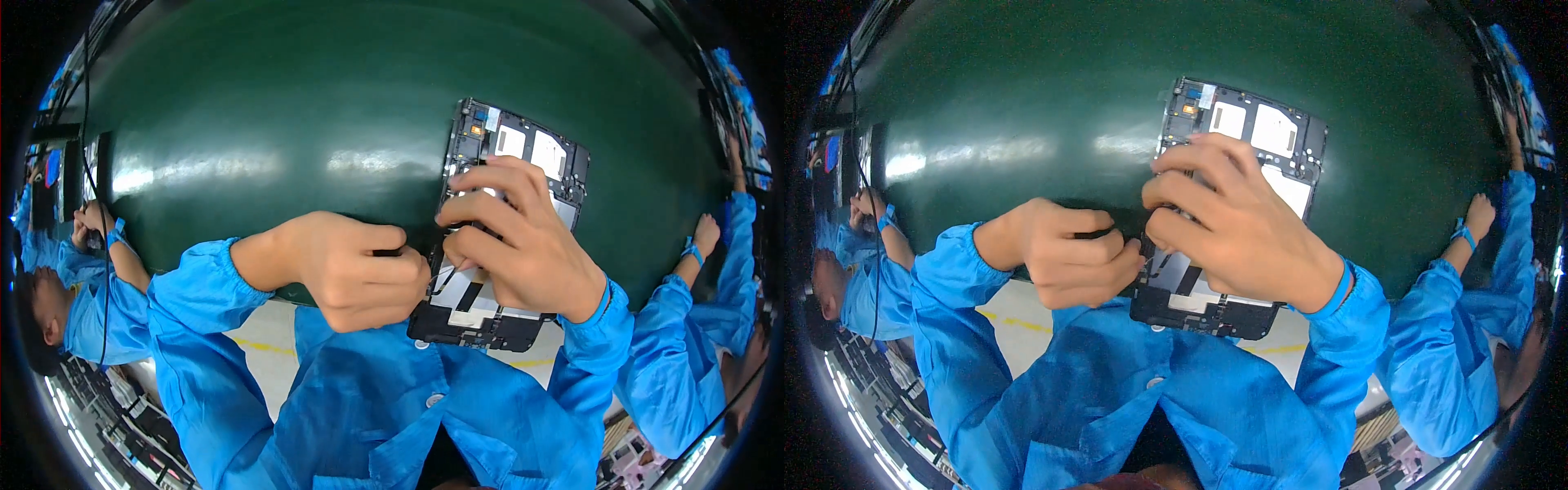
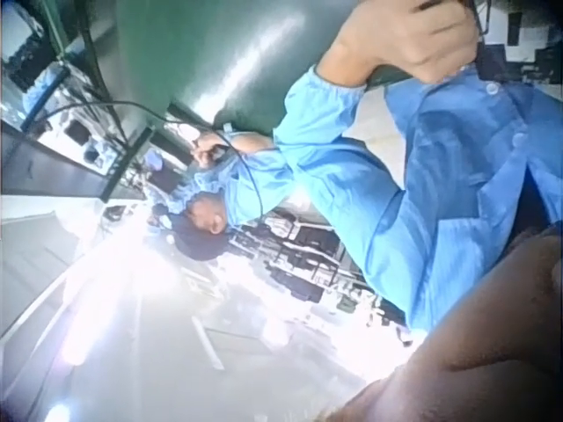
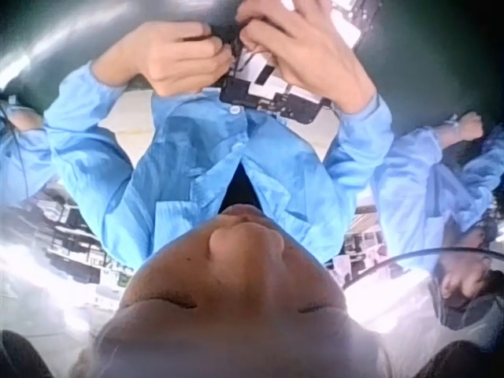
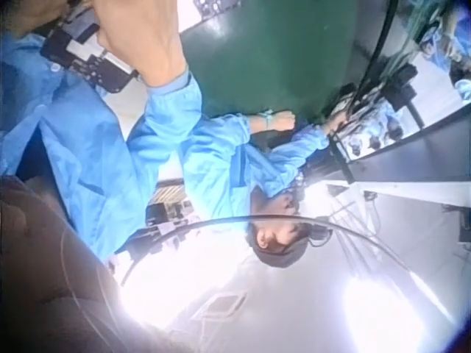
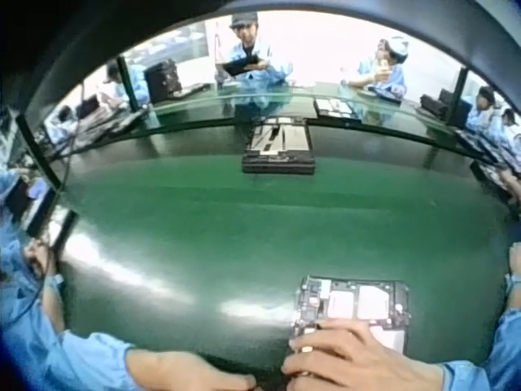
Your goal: The person assembles tablet devices on a conveyor line by taking each device, connecting and pressing internal ribbon cables and wires into place by hand, and sliding the device down the line.
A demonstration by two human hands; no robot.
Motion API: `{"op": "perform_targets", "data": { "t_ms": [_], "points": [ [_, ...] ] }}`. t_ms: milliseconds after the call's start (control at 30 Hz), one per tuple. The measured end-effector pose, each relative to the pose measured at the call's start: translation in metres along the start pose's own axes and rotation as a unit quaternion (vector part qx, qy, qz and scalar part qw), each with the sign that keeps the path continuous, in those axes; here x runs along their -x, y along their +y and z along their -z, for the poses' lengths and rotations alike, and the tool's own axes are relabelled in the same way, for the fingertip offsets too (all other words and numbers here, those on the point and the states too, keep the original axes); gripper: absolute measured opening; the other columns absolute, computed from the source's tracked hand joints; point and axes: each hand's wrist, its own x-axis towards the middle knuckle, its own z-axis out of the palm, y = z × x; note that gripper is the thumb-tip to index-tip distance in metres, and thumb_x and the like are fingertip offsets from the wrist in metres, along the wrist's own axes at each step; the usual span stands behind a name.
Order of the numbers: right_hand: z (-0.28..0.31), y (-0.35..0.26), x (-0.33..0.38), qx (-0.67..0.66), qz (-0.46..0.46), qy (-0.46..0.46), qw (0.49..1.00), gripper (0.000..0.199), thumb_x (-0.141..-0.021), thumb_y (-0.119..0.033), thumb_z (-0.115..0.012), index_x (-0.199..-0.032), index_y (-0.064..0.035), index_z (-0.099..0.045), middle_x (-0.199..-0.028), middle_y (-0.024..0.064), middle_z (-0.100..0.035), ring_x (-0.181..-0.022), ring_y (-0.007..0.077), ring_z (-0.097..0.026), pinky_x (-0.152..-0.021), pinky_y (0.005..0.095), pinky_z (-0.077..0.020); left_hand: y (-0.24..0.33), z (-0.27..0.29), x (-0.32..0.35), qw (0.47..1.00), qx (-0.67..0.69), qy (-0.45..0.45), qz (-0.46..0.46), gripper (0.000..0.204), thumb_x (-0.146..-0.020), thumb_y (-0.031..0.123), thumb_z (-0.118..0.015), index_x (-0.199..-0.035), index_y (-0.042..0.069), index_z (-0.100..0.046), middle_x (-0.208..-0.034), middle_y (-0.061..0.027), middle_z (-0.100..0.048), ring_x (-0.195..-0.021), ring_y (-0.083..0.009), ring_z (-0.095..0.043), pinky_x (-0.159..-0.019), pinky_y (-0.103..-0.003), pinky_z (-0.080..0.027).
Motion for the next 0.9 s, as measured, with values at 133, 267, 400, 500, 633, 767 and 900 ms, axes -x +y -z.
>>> {"op": "perform_targets", "data": {
  "t_ms": [133, 267, 400, 500, 633, 767, 900],
  "points": [
    [-0.006, -0.002, 0.001, 0.022, 0.025, 0.037, 0.999, 0.023, -0.074, -0.006, -0.076, -0.096, -0.0068, -0.071, -0.099, 0.0067, -0.064, -0.107, 0.0295, -0.066, -0.110, 0.0531, -0.0533, -0.002, -0.001, 0.000, 1.000, 0.004, 0.014, -0.002, 0.025, -0.079, 0.024, -0.075, -0.083, -0.001, -0.074, -0.087, -0.0146, -0.071, -0.079, -0.0226, -0.065, -0.060, -0.033, -0.049],
    [-0.005, 0.003, 0.002, 0.081, 0.028, 0.053, 0.995, 0.024, -0.078, -0.013, -0.074, -0.101, -0.0077, -0.070, -0.096, 0.0054, -0.062, -0.101, 0.0260, -0.065, -0.107, 0.0475, -0.0544, -0.002, -0.003, 0.001, 0.999, 0.024, 0.021, 0.008, 0.025, -0.080, 0.024, -0.075, -0.083, 0.000, -0.074, -0.089, -0.0133, -0.071, -0.079, -0.0216, -0.065, -0.059, -0.032, -0.048],
    [-0.008, 0.006, 0.002, 0.088, 0.028, 0.071, 0.993, 0.024, -0.078, -0.013, -0.074, -0.101, -0.0078, -0.071, -0.096, 0.0057, -0.062, -0.101, 0.0265, -0.064, -0.107, 0.0471, -0.0541, 0.002, 0.001, 0.003, 0.999, 0.029, -0.026, 0.017, 0.032, -0.100, 0.028, -0.065, -0.092, 0.000, -0.080, -0.096, -0.0139, -0.075, -0.081, -0.0227, -0.068, -0.069, -0.035, -0.059],
    [-0.009, 0.006, 0.003, 0.095, 0.020, 0.077, 0.992, 0.024, -0.079, -0.013, -0.073, -0.102, -0.0075, -0.071, -0.096, 0.0060, -0.062, -0.103, 0.0275, -0.064, -0.104, 0.0473, -0.0536, -0.001, 0.002, 0.001, 0.998, 0.041, -0.037, 0.019, 0.029, -0.098, 0.026, -0.066, -0.094, 0.001, -0.079, -0.094, -0.0124, -0.073, -0.079, -0.0222, -0.067, -0.069, -0.035, -0.059],
    [-0.009, 0.009, 0.004, 0.076, 0.011, 0.087, 0.993, 0.027, -0.076, -0.010, -0.074, -0.103, -0.0066, -0.071, -0.097, 0.0069, -0.063, -0.104, 0.0298, -0.063, -0.100, 0.0473, -0.0526, -0.002, 0.000, 0.001, 0.997, 0.062, -0.030, 0.042, 0.025, -0.096, 0.025, -0.069, -0.096, 0.003, -0.079, -0.093, -0.0110, -0.072, -0.076, -0.0207, -0.065, -0.064, -0.033, -0.056],
    [-0.005, 0.010, 0.004, 0.059, 0.002, 0.090, 0.994, 0.031, -0.072, -0.007, -0.076, -0.103, -0.0060, -0.071, -0.097, 0.0082, -0.063, -0.103, 0.0315, -0.062, -0.098, 0.0457, -0.0523, -0.004, 0.003, 0.000, 0.998, 0.044, -0.041, 0.036, 0.022, -0.096, 0.024, -0.070, -0.095, 0.003, -0.079, -0.092, -0.0100, -0.071, -0.073, -0.0186, -0.064, -0.057, -0.029, -0.048],
    [-0.006, 0.010, 0.001, 0.041, 0.002, 0.117, 0.992, 0.031, -0.071, -0.006, -0.076, -0.102, -0.0055, -0.071, -0.095, 0.0087, -0.062, -0.101, 0.0317, -0.061, -0.095, 0.0443, -0.0520, -0.007, 0.006, -0.002, 0.997, 0.046, -0.041, 0.042, 0.022, -0.095, 0.023, -0.071, -0.095, 0.003, -0.079, -0.092, -0.0097, -0.071, -0.072, -0.0181, -0.063, -0.055, -0.028, -0.046]
  ]
}}
